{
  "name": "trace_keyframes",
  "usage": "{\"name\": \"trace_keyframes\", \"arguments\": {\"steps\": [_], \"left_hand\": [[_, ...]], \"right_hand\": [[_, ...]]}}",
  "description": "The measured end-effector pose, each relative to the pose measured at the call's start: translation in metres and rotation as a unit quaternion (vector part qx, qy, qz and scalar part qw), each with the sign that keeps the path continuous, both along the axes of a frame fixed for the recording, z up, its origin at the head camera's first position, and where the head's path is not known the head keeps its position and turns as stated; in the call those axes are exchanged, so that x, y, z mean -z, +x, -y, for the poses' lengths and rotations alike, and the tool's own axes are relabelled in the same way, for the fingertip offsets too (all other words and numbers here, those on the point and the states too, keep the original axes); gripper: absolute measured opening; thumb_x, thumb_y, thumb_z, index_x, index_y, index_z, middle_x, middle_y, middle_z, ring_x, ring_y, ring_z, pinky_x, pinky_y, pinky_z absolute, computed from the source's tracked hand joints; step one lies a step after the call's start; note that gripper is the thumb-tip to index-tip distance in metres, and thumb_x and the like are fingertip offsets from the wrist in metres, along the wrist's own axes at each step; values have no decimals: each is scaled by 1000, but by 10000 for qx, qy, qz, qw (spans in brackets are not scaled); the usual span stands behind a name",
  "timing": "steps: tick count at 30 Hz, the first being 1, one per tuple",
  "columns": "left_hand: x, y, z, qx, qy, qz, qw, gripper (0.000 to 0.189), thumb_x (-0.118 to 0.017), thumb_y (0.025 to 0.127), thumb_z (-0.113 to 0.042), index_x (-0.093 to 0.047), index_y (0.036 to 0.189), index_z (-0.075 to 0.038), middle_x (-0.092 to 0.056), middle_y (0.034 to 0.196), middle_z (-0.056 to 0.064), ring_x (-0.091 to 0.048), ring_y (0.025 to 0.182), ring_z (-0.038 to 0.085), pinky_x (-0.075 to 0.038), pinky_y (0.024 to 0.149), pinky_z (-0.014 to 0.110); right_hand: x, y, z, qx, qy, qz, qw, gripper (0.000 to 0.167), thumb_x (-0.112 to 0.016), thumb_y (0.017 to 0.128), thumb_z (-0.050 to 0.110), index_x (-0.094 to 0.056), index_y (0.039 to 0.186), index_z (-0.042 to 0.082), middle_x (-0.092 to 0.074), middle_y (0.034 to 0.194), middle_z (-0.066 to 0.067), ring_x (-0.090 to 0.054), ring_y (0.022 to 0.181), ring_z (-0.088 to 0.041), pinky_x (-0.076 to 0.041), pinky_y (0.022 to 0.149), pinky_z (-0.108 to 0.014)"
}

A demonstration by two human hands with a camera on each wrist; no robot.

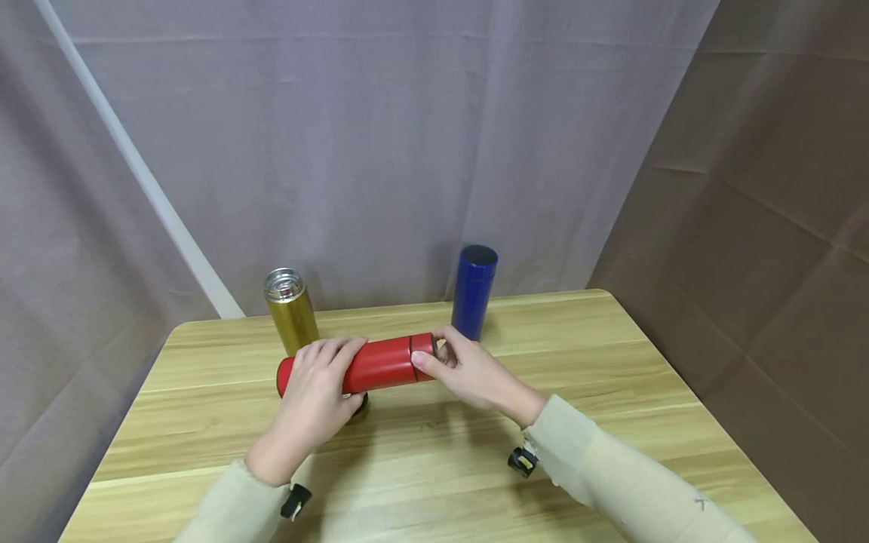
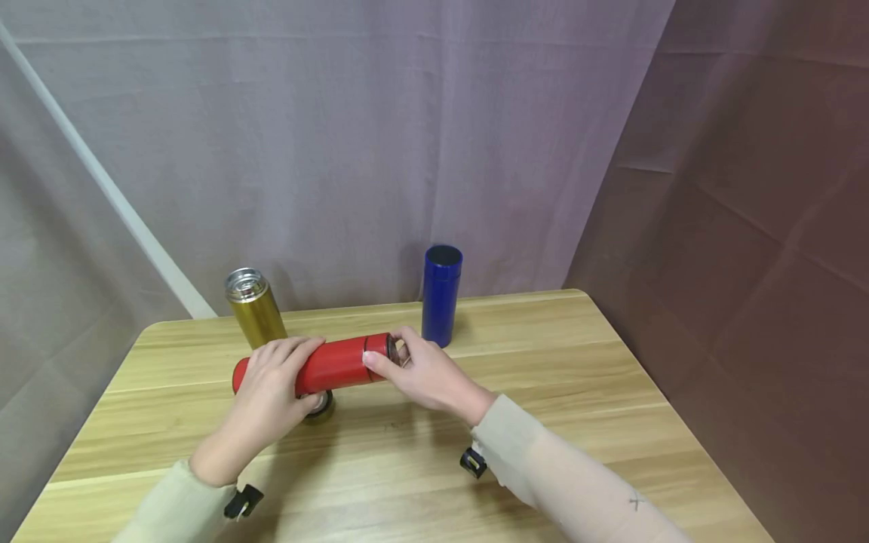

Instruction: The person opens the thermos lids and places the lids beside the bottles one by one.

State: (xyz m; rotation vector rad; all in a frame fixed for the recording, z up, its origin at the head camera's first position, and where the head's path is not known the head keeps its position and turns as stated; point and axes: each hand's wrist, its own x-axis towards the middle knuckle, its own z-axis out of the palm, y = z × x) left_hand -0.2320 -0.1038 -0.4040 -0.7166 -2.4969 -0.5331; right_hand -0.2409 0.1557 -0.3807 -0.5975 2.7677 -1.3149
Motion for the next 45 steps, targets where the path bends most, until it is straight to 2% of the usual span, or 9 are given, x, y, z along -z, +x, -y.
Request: {"name": "trace_keyframes", "arguments": {"steps": [6,15,20,30,34,37,39,42,45], "left_hand": [[4,-1,3,109,29,-28,9999,79,-88,61,-16,-55,132,-13,-53,123,9,-48,112,32,-35,95,51],[4,-1,5,140,-39,107,9998,80,-87,64,-18,-52,136,-14,-57,125,6,-48,112,30,-35,96,49],[3,-1,6,220,-26,-37,9997,77,-87,63,-18,-55,133,-14,-59,122,4,-50,110,29,-37,94,49],[2,-3,9,310,50,-89,9995,75,-88,62,-18,-57,131,-14,-60,122,4,-52,107,28,-39,92,49],[2,-2,10,284,32,-45,9996,74,-87,63,-18,-57,131,-14,-60,122,4,-52,108,28,-39,92,49],[0,-1,10,239,25,29,9997,73,-85,64,-18,-57,131,-14,-60,122,3,-51,108,27,-38,93,49],[0,-1,11,210,18,71,9998,72,-85,64,-18,-57,131,-14,-60,123,3,-51,109,27,-38,94,49],[-2,0,12,178,30,110,9998,73,-85,64,-17,-57,131,-14,-60,122,3,-51,109,27,-38,94,49],[-4,1,12,201,78,114,9997,73,-86,63,-16,-57,130,-13,-60,122,5,-51,109,28,-38,93,49]], "right_hand": [[3,0,0,104,111,132,9998,54,-57,87,62,-55,117,18,-60,82,0,-56,72,-15,-47,66,-34],[5,-2,-3,-100,-301,488,9983,48,-64,87,56,-55,112,16,-61,85,-3,-57,74,-16,-48,66,-33],[6,-2,-5,-214,-512,521,9971,43,-66,87,52,-56,111,17,-61,87,-3,-56,75,-16,-48,66,-33],[8,0,-6,-377,-331,321,9982,62,-72,83,49,-48,129,16,-63,99,1,-61,87,-16,-54,73,-32],[9,0,-6,-593,-133,-118,9981,67,-76,82,42,-44,135,16,-60,104,3,-59,93,-12,-54,77,-33],[9,0,-6,-802,295,-850,9927,68,-79,81,33,-41,136,18,-57,112,5,-57,99,-10,-53,81,-35],[10,0,-5,-867,740,-1572,9810,69,-79,81,28,-41,137,18,-55,120,4,-54,105,-10,-51,87,-36],[11,0,-5,-865,1242,-2596,9538,69,-80,81,24,-40,137,16,-51,131,2,-51,112,-12,-47,93,-34],[14,-1,-6,-885,1335,-3039,9391,72,-80,81,25,-38,139,13,-48,135,-2,-49,117,-15,-45,97,-35]]}}
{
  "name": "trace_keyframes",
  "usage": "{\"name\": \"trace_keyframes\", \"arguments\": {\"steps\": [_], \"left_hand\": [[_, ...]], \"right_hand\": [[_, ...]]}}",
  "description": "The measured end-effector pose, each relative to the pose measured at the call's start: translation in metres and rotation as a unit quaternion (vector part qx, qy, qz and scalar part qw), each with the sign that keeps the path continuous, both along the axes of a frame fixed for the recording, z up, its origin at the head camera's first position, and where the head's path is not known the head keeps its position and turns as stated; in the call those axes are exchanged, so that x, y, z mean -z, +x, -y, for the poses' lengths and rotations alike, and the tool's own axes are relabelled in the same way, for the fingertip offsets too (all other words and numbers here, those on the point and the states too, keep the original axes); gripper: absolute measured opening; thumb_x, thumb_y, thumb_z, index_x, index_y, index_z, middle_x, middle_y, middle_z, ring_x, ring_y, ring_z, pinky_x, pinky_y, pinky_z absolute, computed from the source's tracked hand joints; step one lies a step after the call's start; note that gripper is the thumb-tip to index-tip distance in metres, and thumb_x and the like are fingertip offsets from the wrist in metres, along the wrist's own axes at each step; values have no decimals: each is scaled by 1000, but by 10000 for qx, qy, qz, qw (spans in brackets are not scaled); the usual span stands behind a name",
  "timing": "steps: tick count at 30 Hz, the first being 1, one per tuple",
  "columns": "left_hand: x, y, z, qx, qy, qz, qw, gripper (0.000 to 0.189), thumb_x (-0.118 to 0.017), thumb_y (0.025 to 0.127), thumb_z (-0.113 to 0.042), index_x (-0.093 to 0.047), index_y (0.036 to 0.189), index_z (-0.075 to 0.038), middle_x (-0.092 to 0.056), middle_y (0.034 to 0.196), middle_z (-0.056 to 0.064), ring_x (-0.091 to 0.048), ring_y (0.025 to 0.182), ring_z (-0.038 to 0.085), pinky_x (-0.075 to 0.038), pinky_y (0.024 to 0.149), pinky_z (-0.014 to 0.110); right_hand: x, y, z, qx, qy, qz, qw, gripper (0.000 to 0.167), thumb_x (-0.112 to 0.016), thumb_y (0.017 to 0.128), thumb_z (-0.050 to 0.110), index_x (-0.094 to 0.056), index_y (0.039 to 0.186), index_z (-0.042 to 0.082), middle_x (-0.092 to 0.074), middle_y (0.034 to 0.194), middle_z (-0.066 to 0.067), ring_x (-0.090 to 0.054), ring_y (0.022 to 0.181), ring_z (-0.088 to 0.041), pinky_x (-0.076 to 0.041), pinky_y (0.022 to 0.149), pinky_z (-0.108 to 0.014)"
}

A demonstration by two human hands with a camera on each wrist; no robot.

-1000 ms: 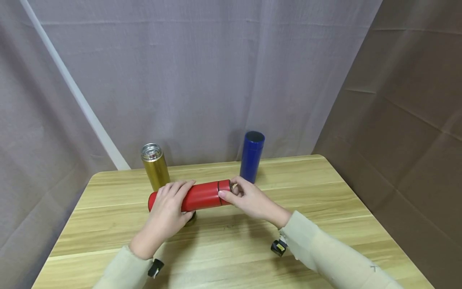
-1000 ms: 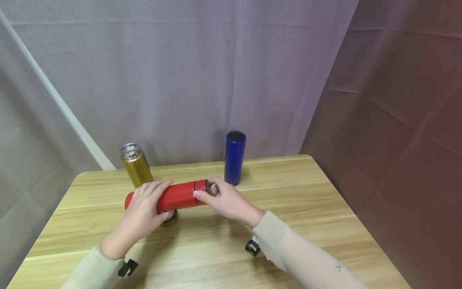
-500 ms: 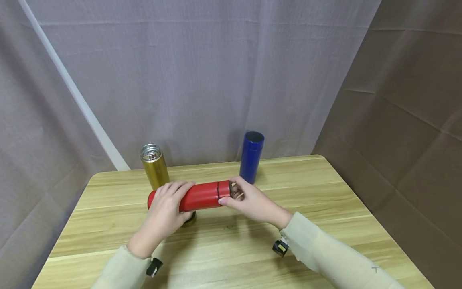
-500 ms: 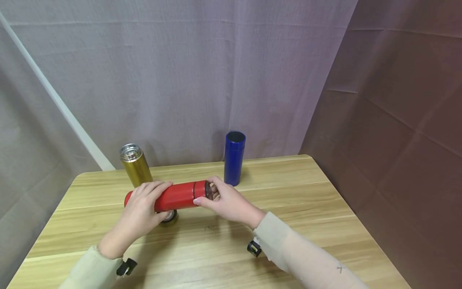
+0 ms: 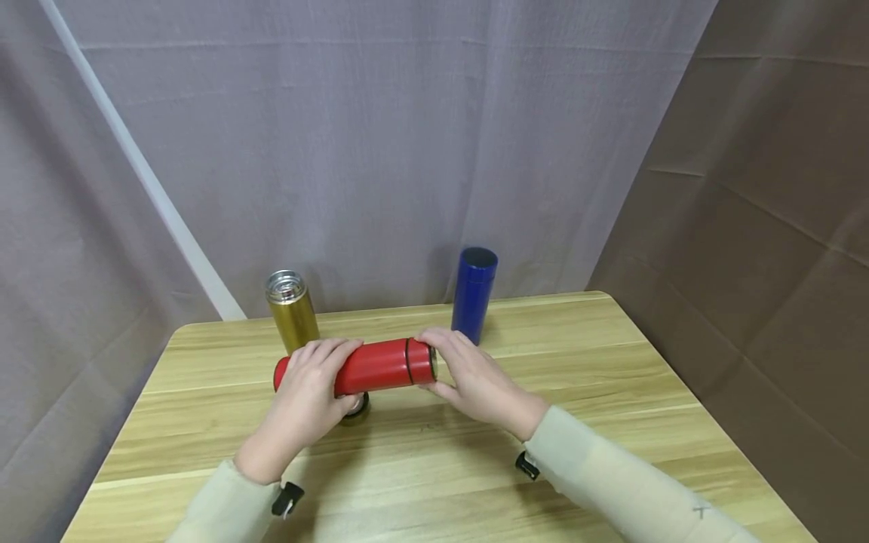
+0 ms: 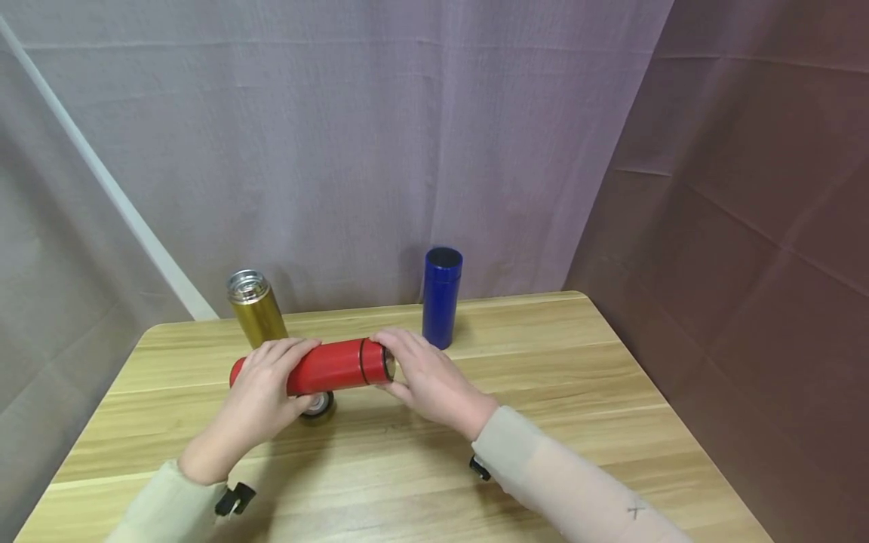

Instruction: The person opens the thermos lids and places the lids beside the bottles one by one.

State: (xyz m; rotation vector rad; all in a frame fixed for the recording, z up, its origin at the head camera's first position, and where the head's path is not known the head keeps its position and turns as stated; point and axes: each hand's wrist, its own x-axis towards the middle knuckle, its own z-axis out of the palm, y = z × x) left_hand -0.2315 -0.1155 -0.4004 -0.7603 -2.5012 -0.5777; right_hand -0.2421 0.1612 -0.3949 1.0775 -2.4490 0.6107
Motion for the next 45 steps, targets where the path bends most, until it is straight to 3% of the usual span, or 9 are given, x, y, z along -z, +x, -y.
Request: {"name": "trace_keyframes", "arguments": {"steps": [2,5,9,11,13,21,33,39,45], "left_hand": [[0,0,0,26,33,33,10000,74,-88,62,-17,-57,130,-11,-59,122,6,-52,109,29,-39,93,49],[1,1,-1,27,63,71,10000,76,-89,61,-17,-57,129,-9,-58,122,8,-52,108,30,-39,92,51],[2,1,-1,-18,-15,28,10000,77,-90,61,-17,-56,130,-10,-57,122,8,-51,108,30,-38,94,51],[3,1,-2,-4,-81,-13,10000,77,-90,61,-17,-56,130,-11,-57,122,7,-50,108,29,-38,94,50],[3,1,-3,36,-125,-42,9999,76,-89,61,-18,-56,130,-11,-57,122,7,-50,109,29,-39,94,50],[3,1,-3,66,-245,-79,9996,76,-88,63,-18,-56,131,-13,-57,122,6,-50,110,28,-38,95,47],[6,-1,-1,159,-99,-140,9997,76,-88,63,-19,-55,131,-12,-57,123,6,-50,111,29,-39,94,50],[7,-1,2,116,-143,-30,9998,77,-88,63,-18,-55,132,-13,-57,124,5,-50,111,28,-39,95,49],[7,0,3,48,-173,150,9997,79,-88,64,-18,-53,134,-12,-57,126,6,-50,113,28,-38,98,49]], "right_hand": [[1,-1,-1,14,-106,150,9998,79,-79,81,33,-32,142,14,-46,136,-3,-49,117,-16,-46,95,-34],[1,0,-2,116,-545,982,9936,88,-76,80,45,-24,147,18,-43,137,-4,-51,115,-18,-49,91,-35],[-2,1,-2,319,-1409,2347,9613,84,-71,84,49,-25,148,21,-49,130,-1,-55,107,-18,-51,84,-37],[-3,1,-2,399,-1634,2738,9470,78,-70,85,48,-30,146,20,-53,122,0,-58,102,-16,-52,82,-35],[-3,2,-2,477,-1606,2854,9437,73,-69,86,48,-34,143,18,-57,114,1,-59,95,-14,-53,80,-32],[-2,3,-3,711,-1047,2569,9581,60,-61,87,59,-50,131,18,-62,87,6,-60,76,-11,-51,67,-30],[2,1,-2,265,-1266,2304,9645,61,-68,83,55,-50,130,20,-61,93,10,-59,84,-8,-54,70,-32],[3,0,-2,-128,-978,1642,9815,61,-73,84,44,-46,134,20,-55,112,10,-54,96,-6,-53,75,-28],[7,1,-1,-158,-259,337,9990,67,-77,82,22,-39,138,17,-46,137,1,-47,119,-12,-49,90,-32]]}}
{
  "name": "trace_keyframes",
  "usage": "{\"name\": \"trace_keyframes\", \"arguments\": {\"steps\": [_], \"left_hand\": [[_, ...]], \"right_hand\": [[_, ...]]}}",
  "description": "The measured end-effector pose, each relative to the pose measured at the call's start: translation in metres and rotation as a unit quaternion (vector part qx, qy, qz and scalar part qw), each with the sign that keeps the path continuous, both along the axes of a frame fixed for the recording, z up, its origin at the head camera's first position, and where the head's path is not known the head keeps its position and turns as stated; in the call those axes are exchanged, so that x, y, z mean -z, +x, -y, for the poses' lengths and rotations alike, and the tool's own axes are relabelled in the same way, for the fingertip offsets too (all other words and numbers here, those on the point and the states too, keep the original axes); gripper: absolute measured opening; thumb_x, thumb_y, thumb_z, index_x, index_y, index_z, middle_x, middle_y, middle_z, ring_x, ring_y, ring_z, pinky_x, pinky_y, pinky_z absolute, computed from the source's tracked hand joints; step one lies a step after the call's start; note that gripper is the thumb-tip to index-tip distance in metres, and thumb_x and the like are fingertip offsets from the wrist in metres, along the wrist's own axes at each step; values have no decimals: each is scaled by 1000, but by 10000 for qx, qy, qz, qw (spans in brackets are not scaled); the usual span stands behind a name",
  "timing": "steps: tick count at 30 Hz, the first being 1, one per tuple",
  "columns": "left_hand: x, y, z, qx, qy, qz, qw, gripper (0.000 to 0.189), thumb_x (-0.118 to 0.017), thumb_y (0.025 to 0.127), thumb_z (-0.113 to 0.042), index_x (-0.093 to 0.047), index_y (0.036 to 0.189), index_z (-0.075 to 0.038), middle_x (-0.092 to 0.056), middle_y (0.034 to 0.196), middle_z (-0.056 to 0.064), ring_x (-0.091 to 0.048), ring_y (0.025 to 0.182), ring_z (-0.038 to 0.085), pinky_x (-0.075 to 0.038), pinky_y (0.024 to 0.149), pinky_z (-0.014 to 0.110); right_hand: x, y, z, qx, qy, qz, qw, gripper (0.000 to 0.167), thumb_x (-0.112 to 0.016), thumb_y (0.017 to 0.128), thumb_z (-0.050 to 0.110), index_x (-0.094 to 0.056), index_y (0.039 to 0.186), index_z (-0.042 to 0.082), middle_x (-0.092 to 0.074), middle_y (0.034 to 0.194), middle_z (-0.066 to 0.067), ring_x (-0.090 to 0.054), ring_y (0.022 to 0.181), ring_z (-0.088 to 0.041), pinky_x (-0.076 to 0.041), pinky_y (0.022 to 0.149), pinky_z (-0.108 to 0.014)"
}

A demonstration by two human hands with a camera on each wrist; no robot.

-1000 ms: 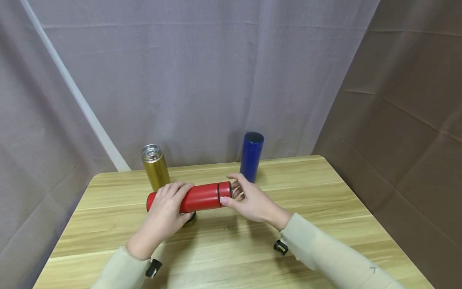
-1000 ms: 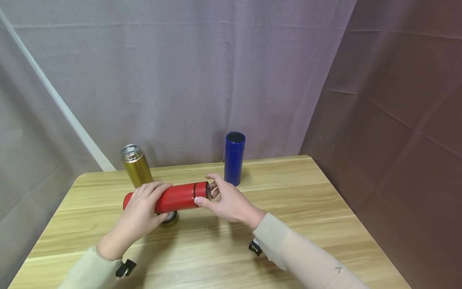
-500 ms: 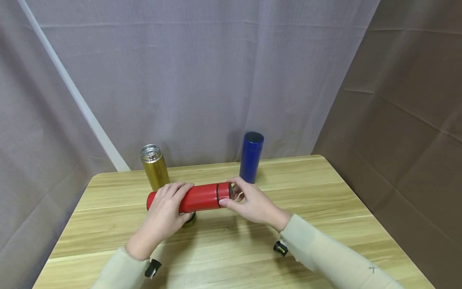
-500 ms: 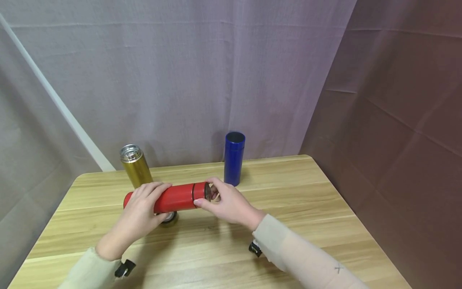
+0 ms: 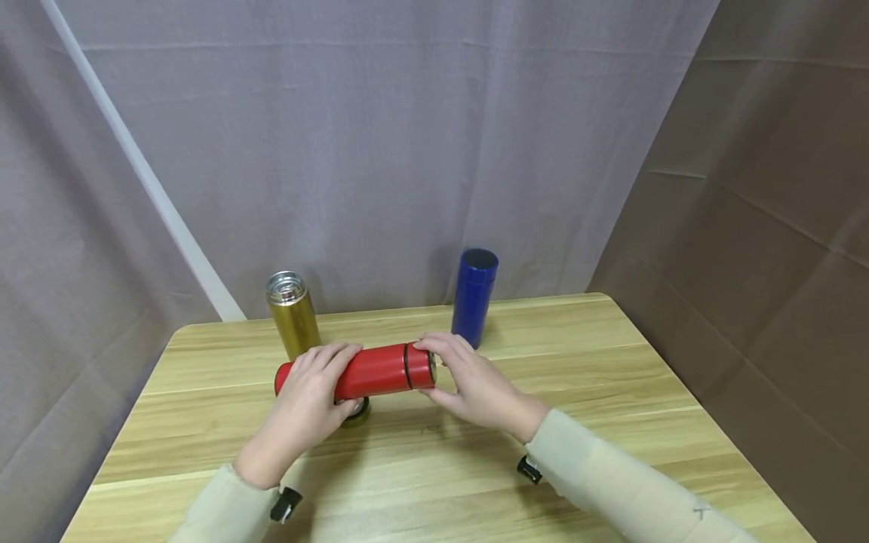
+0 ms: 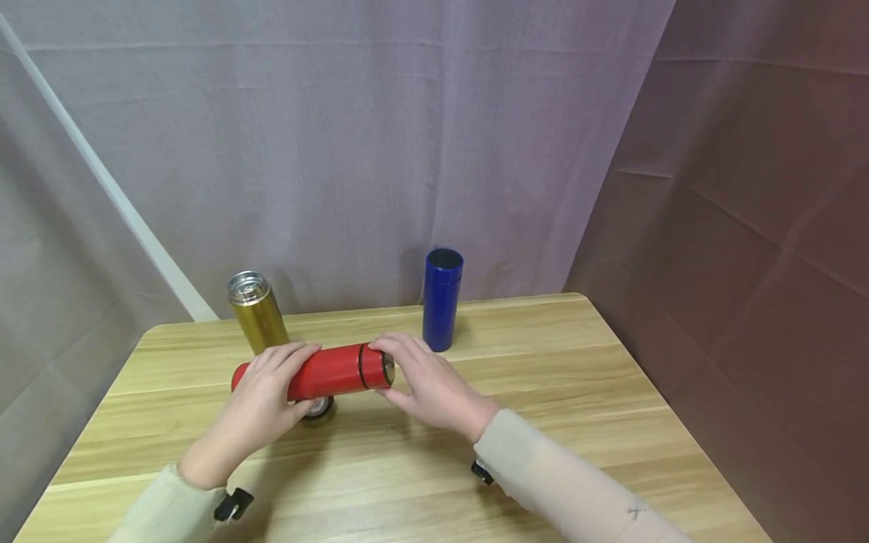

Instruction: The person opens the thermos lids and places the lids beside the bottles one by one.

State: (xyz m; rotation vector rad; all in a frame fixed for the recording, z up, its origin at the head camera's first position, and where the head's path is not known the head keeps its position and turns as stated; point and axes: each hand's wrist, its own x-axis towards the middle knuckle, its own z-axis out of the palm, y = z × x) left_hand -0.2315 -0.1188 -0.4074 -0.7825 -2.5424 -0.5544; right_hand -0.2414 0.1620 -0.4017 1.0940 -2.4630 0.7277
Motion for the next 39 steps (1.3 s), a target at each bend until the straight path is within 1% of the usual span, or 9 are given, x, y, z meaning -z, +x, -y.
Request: {"name": "trace_keyframes", "arguments": {"steps": [4,9,15,18,24,28,31,36,39], "left_hand": [[0,1,1,-18,-8,42,10000,78,-88,65,-18,-53,135,-12,-56,127,6,-49,113,29,-37,98,49],[2,2,2,-26,-36,28,10000,78,-88,65,-18,-53,135,-12,-56,126,8,-49,114,30,-36,99,49],[3,2,1,18,24,-38,10000,79,-89,64,-17,-54,135,-12,-56,125,7,-49,114,30,-36,98,49],[3,2,0,78,69,-136,9999,79,-89,63,-18,-54,134,-11,-56,125,7,-49,113,30,-37,98,49],[2,4,-2,100,-4,-111,9999,78,-88,65,-19,-54,135,-13,-56,124,6,-49,113,29,-37,98,49],[2,5,-3,95,-6,-68,9999,78,-88,65,-19,-54,135,-13,-56,125,6,-49,113,29,-37,98,49],[3,4,-3,94,-3,-73,9999,78,-88,65,-19,-54,135,-13,-56,125,6,-49,113,29,-37,98,49],[3,4,-3,60,-26,-42,10000,79,-88,65,-20,-53,135,-13,-56,125,7,-49,113,29,-37,98,49],[3,4,-3,17,-6,-7,10000,79,-88,66,-20,-52,136,-12,-56,126,7,-49,114,29,-37,99,49]], "right_hand": [[1,0,1,86,7,-34,10000,80,-79,81,28,-30,142,14,-42,139,-4,-48,118,-16,-50,89,-30],[-1,2,3,266,-504,924,9941,84,-71,82,50,-27,146,19,-39,136,0,-51,112,-17,-51,83,-29],[-5,4,6,546,-1242,2024,9699,68,-67,86,52,-38,141,23,-51,126,3,-56,102,-14,-53,75,-29],[-6,5,6,711,-1146,2343,9628,62,-62,89,53,-42,139,23,-59,111,5,-58,93,-12,-53,71,-29],[-6,6,6,707,-792,2548,9612,54,-55,92,57,-48,131,21,-61,94,7,-58,82,-12,-52,66,-30],[-5,6,5,528,-898,2568,9608,53,-58,90,56,-49,130,22,-61,97,7,-60,84,-13,-54,66,-29],[-4,5,4,372,-894,2326,9677,59,-62,89,53,-45,135,21,-59,104,7,-59,89,-11,-55,70,-29],[-1,5,1,130,-655,1271,9896,65,-66,89,45,-38,142,20,-51,123,5,-55,100,-8,-52,80,-31],[-1,5,1,-58,-509,644,9966,65,-67,90,38,-36,143,19,-47,132,2,-53,108,-10,-51,86,-31]]}}
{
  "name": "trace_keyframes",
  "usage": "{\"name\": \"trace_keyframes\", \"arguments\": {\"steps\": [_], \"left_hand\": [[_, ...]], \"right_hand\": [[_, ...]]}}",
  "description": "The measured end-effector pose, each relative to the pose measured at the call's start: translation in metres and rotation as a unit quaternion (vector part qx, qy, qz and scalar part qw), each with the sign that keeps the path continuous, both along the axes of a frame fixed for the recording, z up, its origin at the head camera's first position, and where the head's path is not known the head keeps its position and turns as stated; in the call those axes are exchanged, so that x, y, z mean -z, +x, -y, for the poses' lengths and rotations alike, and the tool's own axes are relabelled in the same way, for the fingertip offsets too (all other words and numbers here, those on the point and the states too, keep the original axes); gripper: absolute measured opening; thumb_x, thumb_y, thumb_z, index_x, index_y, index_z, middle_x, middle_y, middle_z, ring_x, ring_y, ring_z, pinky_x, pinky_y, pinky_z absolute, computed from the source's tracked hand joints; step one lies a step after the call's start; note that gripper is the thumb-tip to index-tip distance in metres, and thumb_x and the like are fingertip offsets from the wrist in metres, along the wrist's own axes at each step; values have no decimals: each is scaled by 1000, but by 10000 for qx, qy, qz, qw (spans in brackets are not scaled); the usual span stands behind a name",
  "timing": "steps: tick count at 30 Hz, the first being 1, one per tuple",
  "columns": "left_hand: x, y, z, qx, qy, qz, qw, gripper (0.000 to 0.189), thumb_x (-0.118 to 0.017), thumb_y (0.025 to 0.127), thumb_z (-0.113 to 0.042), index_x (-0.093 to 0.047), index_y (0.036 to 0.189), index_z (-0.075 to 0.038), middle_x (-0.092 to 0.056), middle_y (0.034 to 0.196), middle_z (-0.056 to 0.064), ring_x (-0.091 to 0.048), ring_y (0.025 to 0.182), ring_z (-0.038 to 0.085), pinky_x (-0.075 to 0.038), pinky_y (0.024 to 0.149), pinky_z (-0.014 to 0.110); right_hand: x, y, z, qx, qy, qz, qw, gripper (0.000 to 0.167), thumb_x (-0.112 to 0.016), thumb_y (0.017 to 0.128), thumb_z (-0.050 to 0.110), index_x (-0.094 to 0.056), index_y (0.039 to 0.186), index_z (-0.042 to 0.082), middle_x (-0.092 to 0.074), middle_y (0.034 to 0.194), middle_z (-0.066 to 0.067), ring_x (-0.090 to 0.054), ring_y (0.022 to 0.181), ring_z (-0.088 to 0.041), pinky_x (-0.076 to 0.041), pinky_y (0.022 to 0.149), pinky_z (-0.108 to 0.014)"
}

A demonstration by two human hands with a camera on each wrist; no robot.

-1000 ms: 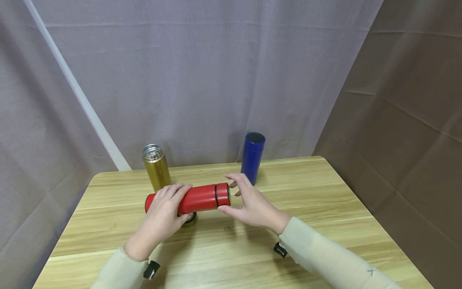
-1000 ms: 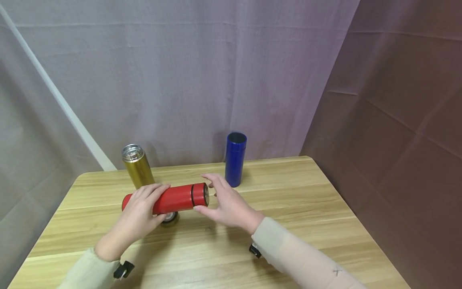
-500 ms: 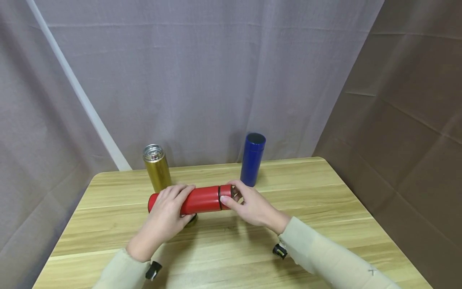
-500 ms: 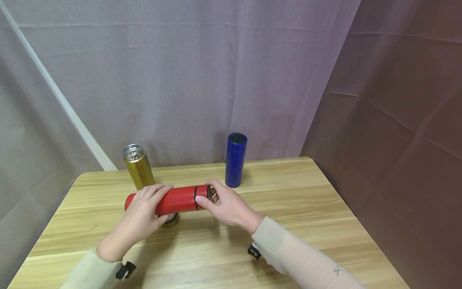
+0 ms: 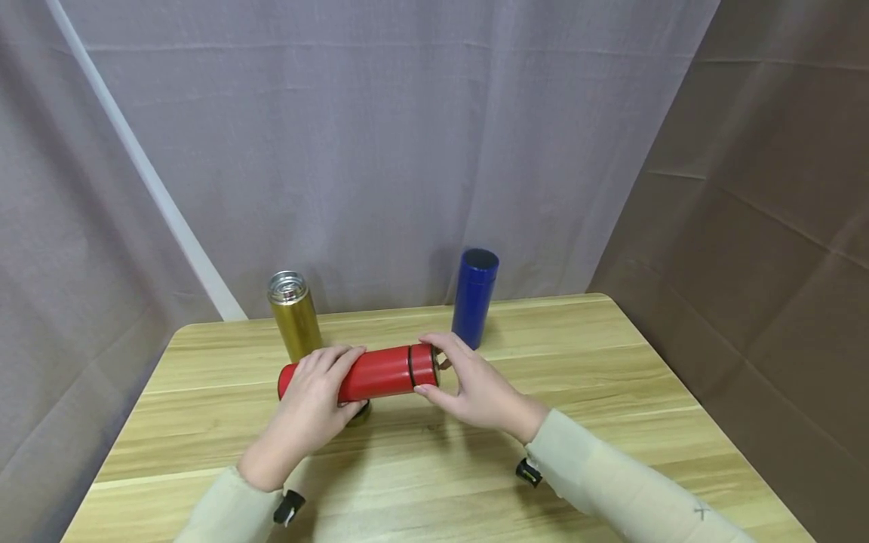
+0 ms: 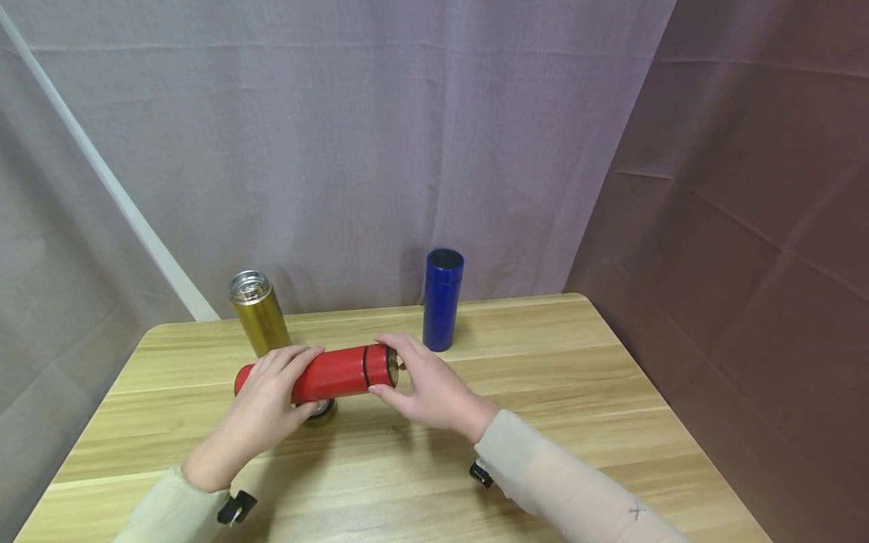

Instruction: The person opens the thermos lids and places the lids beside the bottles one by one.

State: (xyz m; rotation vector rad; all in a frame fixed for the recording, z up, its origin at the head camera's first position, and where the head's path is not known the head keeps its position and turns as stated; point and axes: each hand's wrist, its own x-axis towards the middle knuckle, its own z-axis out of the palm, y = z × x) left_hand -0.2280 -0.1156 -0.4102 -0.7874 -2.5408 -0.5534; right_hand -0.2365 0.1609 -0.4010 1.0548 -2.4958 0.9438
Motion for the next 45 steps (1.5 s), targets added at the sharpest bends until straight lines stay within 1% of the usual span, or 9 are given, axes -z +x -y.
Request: {"name": "trace_keyframes", "arguments": {"steps": [3,6,10,13,17,25,36,39,45], "left_hand": [[-1,0,0,-25,17,5,10000,78,-88,66,-19,-52,135,-12,-56,126,7,-49,114,28,-37,99,49],[-1,0,0,-4,-18,-15,10000,78,-88,66,-19,-53,135,-12,-56,125,7,-49,113,29,-37,98,49],[-2,1,-1,56,-105,-74,9999,79,-88,66,-19,-53,135,-13,-55,125,7,-49,114,30,-37,99,50],[-2,1,-2,82,-154,-167,9997,79,-88,65,-18,-53,135,-13,-56,124,7,-49,113,30,-37,99,49],[-2,1,-3,86,-197,-338,9992,79,-88,64,-17,-53,134,-11,-57,123,8,-50,112,32,-36,99,49],[-2,1,-3,63,-190,-365,9991,79,-89,64,-19,-54,134,-11,-57,122,9,-50,112,33,-37,99,50],[-4,0,0,3,-124,-208,9997,78,-88,64,-18,-54,134,-12,-57,122,7,-50,112,30,-37,98,49],[-4,0,0,20,-133,-148,9998,78,-88,65,-19,-53,135,-12,-56,123,7,-50,112,30,-37,98,49],[-4,0,-1,141,-241,-184,9994,79,-88,66,-19,-53,136,-14,-57,125,6,-51,114,28,-36,100,48]], "right_hand": [[0,-1,0,-137,88,-453,9988,67,-69,89,31,-34,144,16,-44,139,-1,-49,117,-13,-48,92,-32],[0,0,0,-65,140,-454,9988,72,-70,88,35,-32,146,14,-41,143,-2,-45,125,-16,-45,98,-37],[-3,3,1,338,78,505,9981,77,-62,89,52,-29,149,18,-39,144,1,-44,126,-14,-44,99,-40],[-5,4,2,565,-133,1367,9889,72,-54,92,56,-30,149,19,-46,137,0,-51,117,-12,-47,93,-40],[-6,3,2,679,-138,1863,9801,63,-47,97,54,-34,146,17,-58,120,-1,-57,104,-12,-51,85,-36],[-4,3,1,540,-282,2018,9775,56,-53,94,55,-43,137,21,-60,105,5,-60,90,-9,-52,78,-32],[-3,2,-2,162,105,710,9973,78,-70,87,41,-27,150,25,-42,140,6,-48,118,-7,-48,92,-33],[-4,2,-2,239,56,925,9954,80,-69,86,47,-26,150,26,-41,141,6,-47,119,-7,-48,92,-33],[-7,1,-3,378,-244,1944,9799,74,-64,87,54,-36,145,19,-53,124,3,-53,109,-10,-49,88,-33]]}}
